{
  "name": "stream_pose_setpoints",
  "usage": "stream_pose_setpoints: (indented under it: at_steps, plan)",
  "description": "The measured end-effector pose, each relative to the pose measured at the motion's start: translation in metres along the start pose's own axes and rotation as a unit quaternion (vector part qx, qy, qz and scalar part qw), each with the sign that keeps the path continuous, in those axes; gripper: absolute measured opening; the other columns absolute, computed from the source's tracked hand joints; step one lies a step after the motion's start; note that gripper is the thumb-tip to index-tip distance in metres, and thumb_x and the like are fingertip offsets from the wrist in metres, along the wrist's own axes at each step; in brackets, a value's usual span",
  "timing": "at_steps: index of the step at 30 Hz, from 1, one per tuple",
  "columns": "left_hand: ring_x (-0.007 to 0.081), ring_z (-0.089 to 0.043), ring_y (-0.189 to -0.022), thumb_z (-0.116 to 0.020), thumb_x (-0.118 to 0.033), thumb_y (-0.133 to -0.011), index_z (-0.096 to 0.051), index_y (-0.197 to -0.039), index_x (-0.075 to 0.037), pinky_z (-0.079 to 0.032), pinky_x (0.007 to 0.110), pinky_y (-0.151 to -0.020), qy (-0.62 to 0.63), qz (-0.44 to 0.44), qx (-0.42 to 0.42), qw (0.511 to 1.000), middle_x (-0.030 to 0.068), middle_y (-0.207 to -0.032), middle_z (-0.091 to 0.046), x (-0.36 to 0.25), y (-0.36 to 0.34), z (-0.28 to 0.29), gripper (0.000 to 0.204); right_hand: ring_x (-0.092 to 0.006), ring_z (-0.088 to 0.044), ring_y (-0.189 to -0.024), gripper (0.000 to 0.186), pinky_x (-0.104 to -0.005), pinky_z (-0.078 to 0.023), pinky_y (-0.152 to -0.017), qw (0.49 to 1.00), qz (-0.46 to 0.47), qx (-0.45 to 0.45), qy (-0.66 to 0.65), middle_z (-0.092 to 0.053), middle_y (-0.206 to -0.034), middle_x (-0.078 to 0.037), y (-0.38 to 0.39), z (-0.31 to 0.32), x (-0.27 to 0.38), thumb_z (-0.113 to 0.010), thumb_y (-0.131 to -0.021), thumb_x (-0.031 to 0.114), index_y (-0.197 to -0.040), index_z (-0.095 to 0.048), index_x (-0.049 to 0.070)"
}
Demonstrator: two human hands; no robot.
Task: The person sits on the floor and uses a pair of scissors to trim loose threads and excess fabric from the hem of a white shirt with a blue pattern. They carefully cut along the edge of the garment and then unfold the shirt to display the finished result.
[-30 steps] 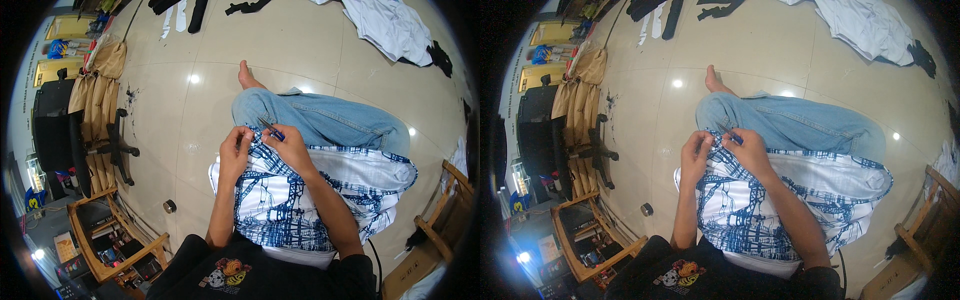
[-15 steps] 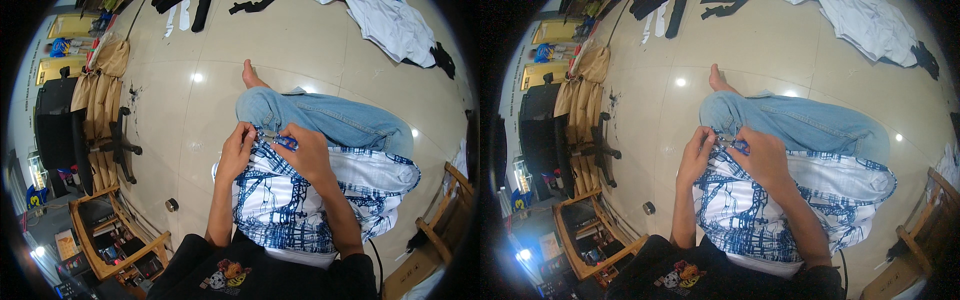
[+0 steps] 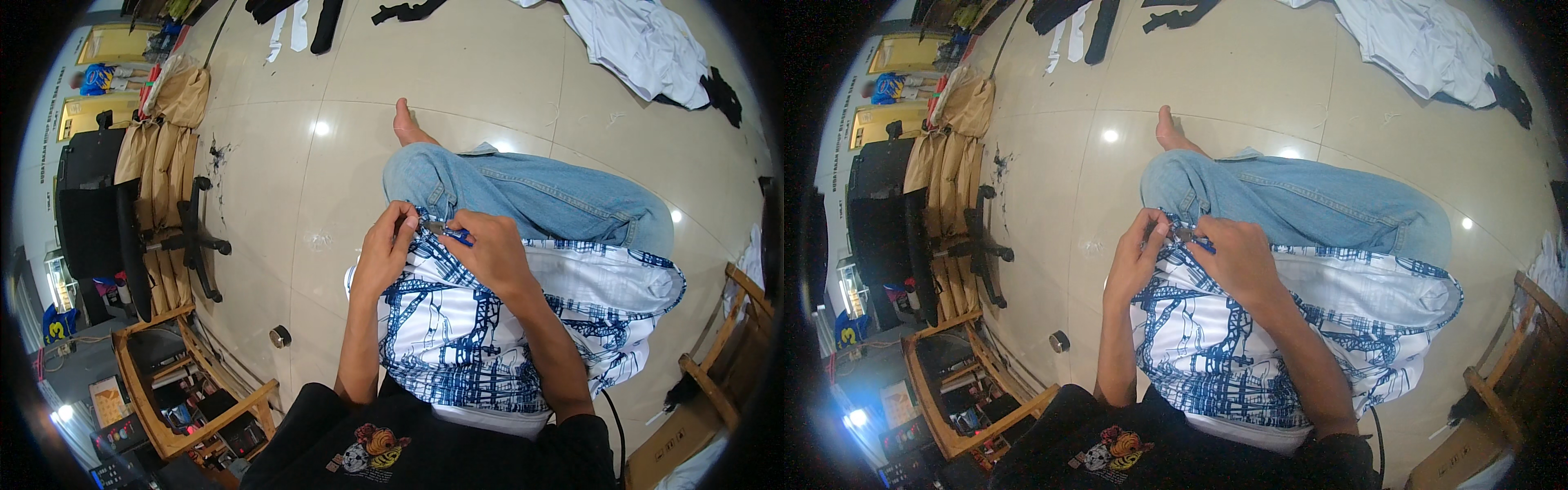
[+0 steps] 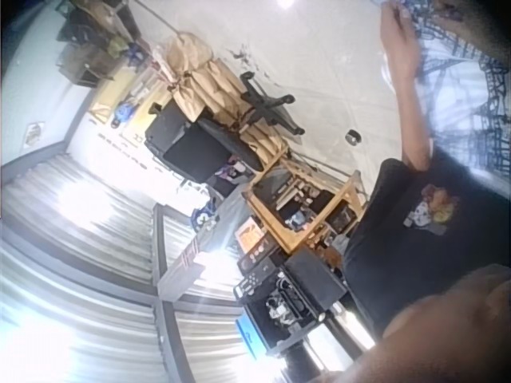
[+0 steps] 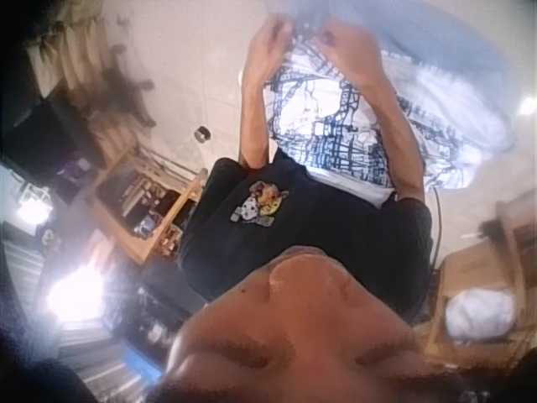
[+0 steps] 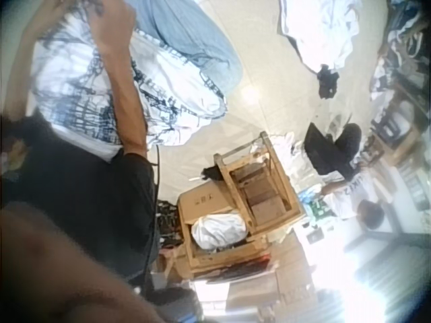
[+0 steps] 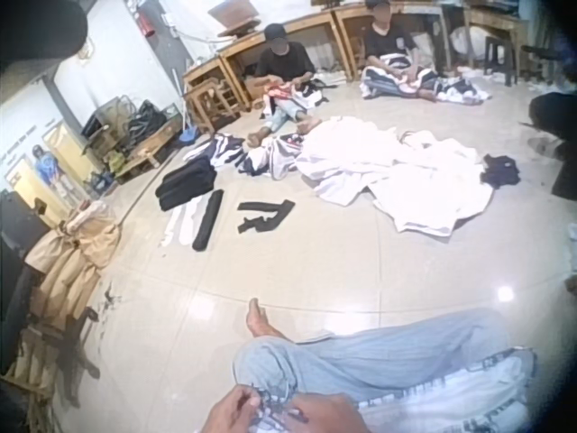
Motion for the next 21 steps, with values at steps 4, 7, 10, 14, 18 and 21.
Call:
stream_pose_setpoints:
  at_steps: [4, 7, 10, 14, 18, 21]
  plan:
    - [0.0157, -0.055, -0.077, -0.053, -0.014, -0.104, -0.057, -0.106, 0.000, -0.046, 0.028, -0.073, -0.006, 0.003, -0.003, 1.000, 0.0084, -0.087, -0.060, -0.0013, 0.0008, 0.0005, 0.015, -0.0342, -0.069, -0.073, 0.021, -0.0407, -0.052, -0.065, 1.000, -0.001, 0.008, -0.003, -0.071, -0.083, -0.016, -0.0002, 0.0008, 0.0019, -0.077, -0.080, 0.018, -0.088, -0.066, 0.002]
    - [0.0157, -0.055, -0.077, -0.053, -0.014, -0.104, -0.057, -0.106, 0.000, -0.046, 0.028, -0.073, -0.005, 0.003, -0.003, 1.000, 0.0084, -0.087, -0.060, -0.0009, 0.0002, -0.0001, 0.015, -0.0340, -0.069, -0.073, 0.020, -0.0408, -0.052, -0.064, 1.000, -0.001, 0.009, -0.002, -0.071, -0.083, -0.016, 0.0001, 0.0005, 0.0021, -0.077, -0.081, 0.018, -0.088, -0.066, 0.002]
    - [0.0158, -0.055, -0.077, -0.053, -0.014, -0.104, -0.057, -0.106, 0.000, -0.046, 0.028, -0.073, 0.003, 0.001, 0.000, 1.000, 0.0085, -0.088, -0.060, 0.0014, 0.0000, -0.0002, 0.015, -0.0338, -0.069, -0.072, 0.020, -0.0406, -0.051, -0.064, 1.000, 0.008, 0.001, -0.008, -0.071, -0.082, -0.016, 0.0003, -0.0016, 0.0000, -0.076, -0.081, 0.018, -0.087, -0.066, 0.002]
    - [0.0158, -0.055, -0.077, -0.053, -0.013, -0.104, -0.057, -0.106, 0.000, -0.046, 0.028, -0.073, 0.003, -0.009, 0.003, 1.000, 0.0085, -0.088, -0.060, 0.0038, 0.0001, 0.0004, 0.014, -0.0336, -0.069, -0.072, 0.020, -0.0402, -0.051, -0.064, 1.000, -0.003, 0.019, -0.003, -0.071, -0.083, -0.015, 0.0005, -0.0039, -0.0020, -0.076, -0.082, 0.018, -0.087, -0.066, 0.002]
    - [0.0163, -0.055, -0.077, -0.053, -0.013, -0.103, -0.056, -0.106, 0.001, -0.046, 0.029, -0.073, 0.004, -0.003, 0.003, 1.000, 0.0089, -0.088, -0.060, -0.0003, 0.0004, 0.0001, 0.014, -0.0332, -0.069, -0.073, 0.019, -0.0403, -0.052, -0.064, 1.000, -0.001, -0.009, 0.005, -0.071, -0.083, -0.016, -0.0002, -0.0006, 0.0032, -0.075, -0.082, 0.018, -0.088, -0.066, 0.002]
    - [0.0166, -0.055, -0.076, -0.053, -0.013, -0.104, -0.056, -0.105, 0.001, -0.046, 0.029, -0.073, -0.004, -0.008, 0.005, 1.000, 0.0091, -0.088, -0.060, -0.0004, 0.0002, 0.0000, 0.014, -0.0330, -0.070, -0.072, 0.019, -0.0402, -0.052, -0.063, 1.000, 0.011, -0.013, 0.006, -0.071, -0.084, -0.016, -0.0009, -0.0034, 0.0004, -0.075, -0.082, 0.018, -0.088, -0.066, 0.002]
Point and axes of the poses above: each hand's wrist, its own y-axis away from the middle knuckle, its own z-axis out of the back of the hand, x = y × z, the point moved 2 cm from there along -y, towards the middle knuckle
